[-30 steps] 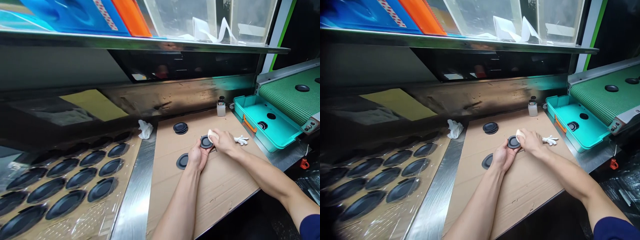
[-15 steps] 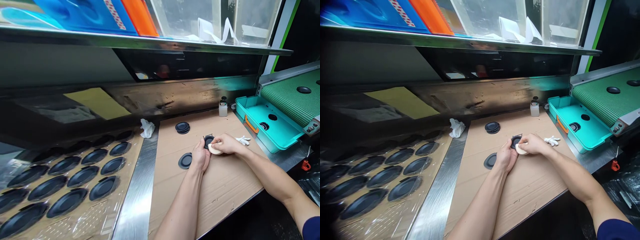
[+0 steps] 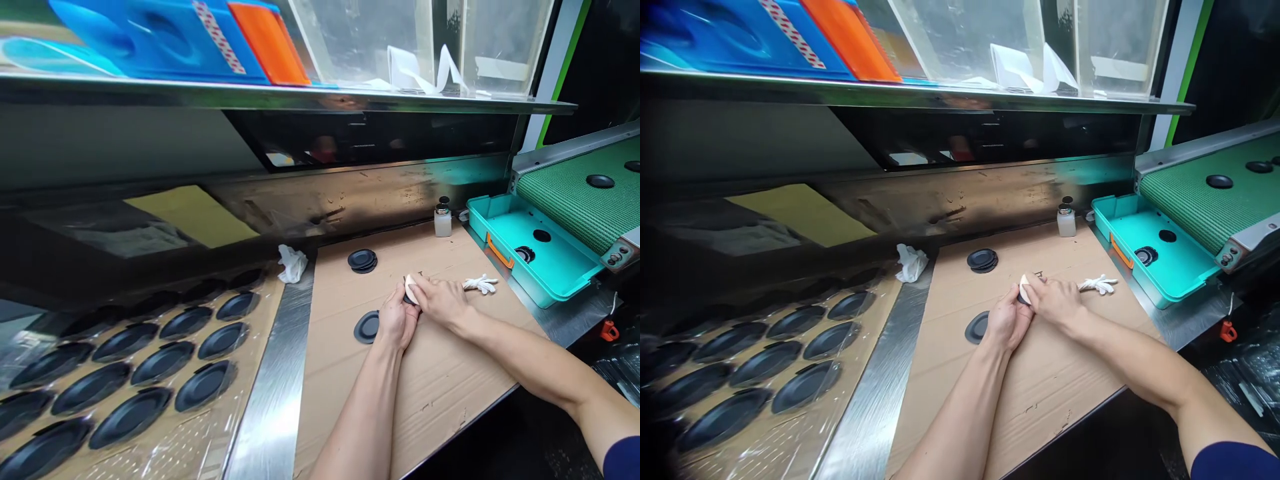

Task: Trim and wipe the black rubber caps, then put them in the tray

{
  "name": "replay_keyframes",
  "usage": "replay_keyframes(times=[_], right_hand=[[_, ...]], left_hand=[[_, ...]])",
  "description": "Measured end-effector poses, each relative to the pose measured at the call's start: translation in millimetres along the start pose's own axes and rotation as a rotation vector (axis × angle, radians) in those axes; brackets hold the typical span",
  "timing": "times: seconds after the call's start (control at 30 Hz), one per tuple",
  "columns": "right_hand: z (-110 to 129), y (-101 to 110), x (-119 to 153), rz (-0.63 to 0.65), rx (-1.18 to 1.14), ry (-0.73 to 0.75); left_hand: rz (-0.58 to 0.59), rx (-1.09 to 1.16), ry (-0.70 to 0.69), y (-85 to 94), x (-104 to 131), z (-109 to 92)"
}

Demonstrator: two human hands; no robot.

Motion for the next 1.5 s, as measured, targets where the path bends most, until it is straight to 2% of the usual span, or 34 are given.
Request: replay_keyframes(times=[0.1, 0.23, 0.33, 0.47, 0.6, 0.73, 0.9, 1.0, 1.07, 1.13, 1.2, 1.27, 1.33, 1.4, 1.5], right_hand=[[-0.9, 1.6, -0.6, 0.024, 0.022, -0.1], [-0.2, 4.6, -2.1, 0.067, 0.039, -0.08], [-0.9, 5.7, 0.3, 0.074, 0.048, -0.13], [2.9, 5.0, 4.8, 0.062, 0.018, -0.019], [4.2, 3.8, 8.1, 0.061, 0.029, -0.099], [5.7, 0.4, 9.6, 0.06, -0.004, 0.009], [-23.5, 7.3, -11.1, -0.017, -0.147, -0.142], [-41.8, 17.6, -19.1, -0.097, -0.235, -0.128], [-51.9, 29.0, -17.7, -0.143, -0.148, -0.108], [-62.3, 42.1, -13.2, -0.087, 0.008, -0.109], [-74.4, 53.4, -8.8, 0.066, 0.126, -0.133], [-85.7, 60.1, -6.3, 0.229, 0.159, -0.151], [-91.8, 61.3, -6.3, 0.312, 0.113, -0.106], [-89.8, 58.3, -7.8, 0.311, -0.002, 0.023], [-75.6, 51.6, -8.8, 0.198, -0.226, 0.206]], left_hand=[[-0.039, 0.013, -0.023, -0.3, 0.1, -1.5], [-0.07, 0.021, -0.027, -2.7, 1.2, -1.9], [-0.075, 0.003, -0.024, -3.3, 1.6, -1.6], [-0.043, 0.028, 0.007, -1.9, 0.9, -1.2], [-0.06, 0.028, -0.001, -1.3, 1.5, -2.4], [-0.049, 0.064, 0.036, -6.9, 4.8, -3.2], [-0.09, 0.037, -0.026, -11.5, 9.4, -8.7], [-0.085, 0.073, 0.024, -11.4, 12.5, -12.8], [-0.078, 0.12, 0.073, -12.1, 15.2, -15.8], [-0.053, 0.174, 0.13, -14.6, 18.1, -18.3], [-0.027, 0.219, 0.176, -18.1, 20.1, -20.2], [-0.018, 0.244, 0.205, -21.0, 20.6, -21.3], [-0.029, 0.243, 0.229, -22.4, 19.6, -21.4], [-0.044, 0.218, 0.256, -22.5, 18.0, -20.6], [-0.06, 0.139, 0.292, -21.7, 16.5, -17.8]])
Point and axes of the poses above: each hand's wrist, its own x-axis away from the middle knuckle, its own y-axis out of the back of the hand, z = x × y, the point moved 2 cm from there along -x, towards the middle knuckle, and after that the axes turned 4 degrees about x, right-handed, at the moved point
